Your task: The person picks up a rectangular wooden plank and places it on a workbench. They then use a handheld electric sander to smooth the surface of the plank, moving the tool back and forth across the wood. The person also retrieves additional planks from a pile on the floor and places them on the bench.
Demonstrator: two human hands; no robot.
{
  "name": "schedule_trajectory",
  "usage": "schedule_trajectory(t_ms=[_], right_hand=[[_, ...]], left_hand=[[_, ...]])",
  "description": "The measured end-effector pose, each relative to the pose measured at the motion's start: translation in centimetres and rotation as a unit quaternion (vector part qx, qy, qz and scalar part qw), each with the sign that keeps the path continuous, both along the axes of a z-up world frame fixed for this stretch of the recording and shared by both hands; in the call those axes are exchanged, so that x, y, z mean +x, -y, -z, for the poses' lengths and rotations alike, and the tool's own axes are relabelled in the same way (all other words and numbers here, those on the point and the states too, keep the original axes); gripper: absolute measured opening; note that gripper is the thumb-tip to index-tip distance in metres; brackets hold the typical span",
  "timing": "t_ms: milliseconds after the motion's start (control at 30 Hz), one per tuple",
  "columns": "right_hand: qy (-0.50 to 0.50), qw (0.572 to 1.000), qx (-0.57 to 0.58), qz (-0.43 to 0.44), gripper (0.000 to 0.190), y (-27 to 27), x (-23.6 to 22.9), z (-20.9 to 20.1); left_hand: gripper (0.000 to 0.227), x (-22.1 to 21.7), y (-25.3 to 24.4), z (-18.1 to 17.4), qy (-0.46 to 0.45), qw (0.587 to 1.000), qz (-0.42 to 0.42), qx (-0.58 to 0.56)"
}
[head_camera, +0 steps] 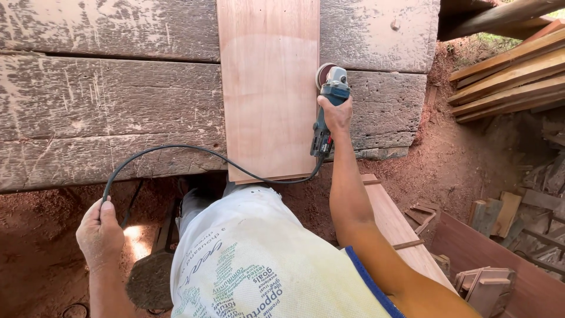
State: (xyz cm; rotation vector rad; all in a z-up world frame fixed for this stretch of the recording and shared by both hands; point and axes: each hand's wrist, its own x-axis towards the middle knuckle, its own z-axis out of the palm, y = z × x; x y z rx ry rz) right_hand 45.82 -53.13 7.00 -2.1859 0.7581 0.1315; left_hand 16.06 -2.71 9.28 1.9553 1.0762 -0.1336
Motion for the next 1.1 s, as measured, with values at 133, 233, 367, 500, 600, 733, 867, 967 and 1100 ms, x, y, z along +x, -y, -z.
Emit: schedule_trajectory(t_ms=[133,233,367,500,600,733,867,967,1100], right_hand=[[-0.030,0.999,0.028,-0.020,0.069,-1.0,-1.3,-1.2],[-0.052,0.998,-0.024,-0.038,0.072,-1.3,-2.0,-0.2],[-0.052,0.996,-0.033,-0.063,0.071,-1.9,-2.5,0.4],[-0.066,0.995,-0.049,-0.052,0.075,-2.4,-2.7,0.0],[-0.071,0.994,-0.054,-0.062,0.077,-2.8,-3.1,0.3],[-0.069,0.989,-0.080,-0.100,0.080,-3.6,-3.8,1.3],[-0.059,0.987,-0.067,-0.130,0.078,-5.1,-4.4,1.6],[-0.052,0.984,-0.058,-0.162,0.083,-6.9,-4.5,1.0],[-0.087,0.978,-0.042,-0.185,0.081,-8.9,-4.6,0.8]], left_hand=[[0.032,-0.3,-0.1,0.4,0.012,1.000,0.007,-0.008],[0.032,0.2,-0.1,-0.1,-0.002,1.000,-0.002,-0.020],[0.033,0.0,-0.3,-0.6,0.005,1.000,0.010,-0.012],[0.033,-0.7,-0.5,-0.3,0.002,1.000,0.012,-0.011],[0.032,-1.2,-0.5,0.0,0.006,1.000,0.011,-0.015],[0.032,-1.4,-0.5,0.1,-0.012,1.000,0.013,-0.015],[0.032,-0.9,-0.4,-0.6,-0.012,1.000,0.011,-0.022],[0.033,-0.8,-0.3,-1.0,-0.036,0.998,-0.013,-0.055],[0.034,-1.3,-0.4,-0.7,-0.003,0.999,-0.004,-0.052]])
